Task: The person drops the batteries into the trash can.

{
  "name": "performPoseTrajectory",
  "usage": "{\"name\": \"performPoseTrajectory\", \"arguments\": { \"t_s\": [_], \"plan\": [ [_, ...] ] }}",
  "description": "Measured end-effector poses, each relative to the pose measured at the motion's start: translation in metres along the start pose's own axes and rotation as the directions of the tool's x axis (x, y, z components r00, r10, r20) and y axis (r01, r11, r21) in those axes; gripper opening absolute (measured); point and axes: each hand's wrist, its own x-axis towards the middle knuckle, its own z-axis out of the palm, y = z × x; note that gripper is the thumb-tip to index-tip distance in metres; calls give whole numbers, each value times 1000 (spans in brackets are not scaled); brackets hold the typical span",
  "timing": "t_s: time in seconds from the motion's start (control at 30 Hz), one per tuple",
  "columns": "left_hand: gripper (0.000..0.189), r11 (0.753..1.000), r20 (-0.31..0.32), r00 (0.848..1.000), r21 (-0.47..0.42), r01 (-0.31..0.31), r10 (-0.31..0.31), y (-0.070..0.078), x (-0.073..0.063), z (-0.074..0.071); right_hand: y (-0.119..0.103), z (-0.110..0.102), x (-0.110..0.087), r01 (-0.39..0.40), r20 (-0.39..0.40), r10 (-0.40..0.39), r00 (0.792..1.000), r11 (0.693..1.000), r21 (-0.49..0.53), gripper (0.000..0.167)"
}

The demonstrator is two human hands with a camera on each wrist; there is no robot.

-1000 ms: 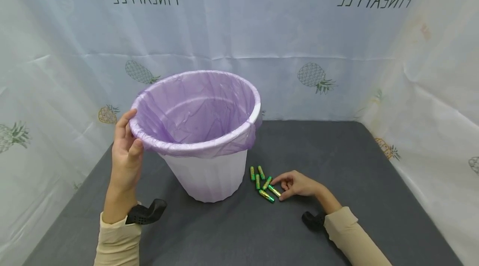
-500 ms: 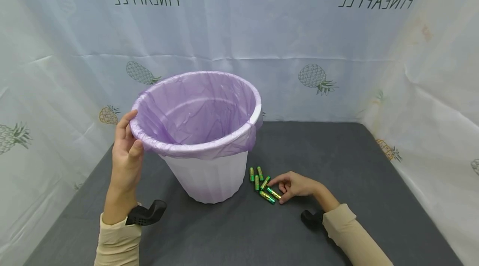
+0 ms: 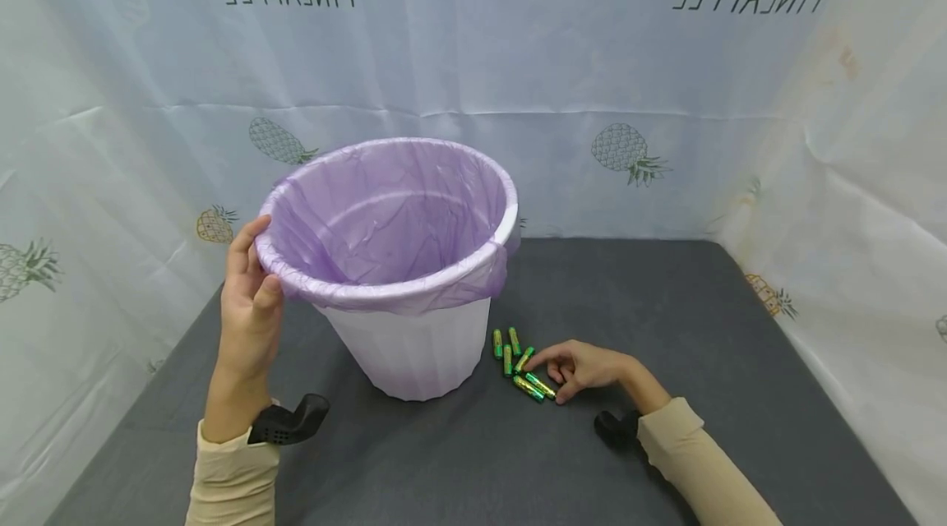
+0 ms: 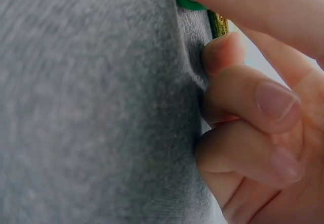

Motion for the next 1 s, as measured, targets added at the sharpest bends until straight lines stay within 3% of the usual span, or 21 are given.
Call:
{"name": "performPoseTrajectory", "arguments": {
  "t_s": [0.23,0.53,1.0],
  "plan": [
    [59,1000,4,1000,4,-3,3,1,0,0,0,0,1,-35,-23,34,999,999,-27,53],
    [59,1000,-2,1000,1,-8,8,0,0,0,2,-3,-7,-25,-105,15,994,995,-93,47],
    [58,1000,-2,1000,-1,6,-6,1,-1,0,2,0,-8,-67,-161,47,986,990,-121,52]
  ]
}}
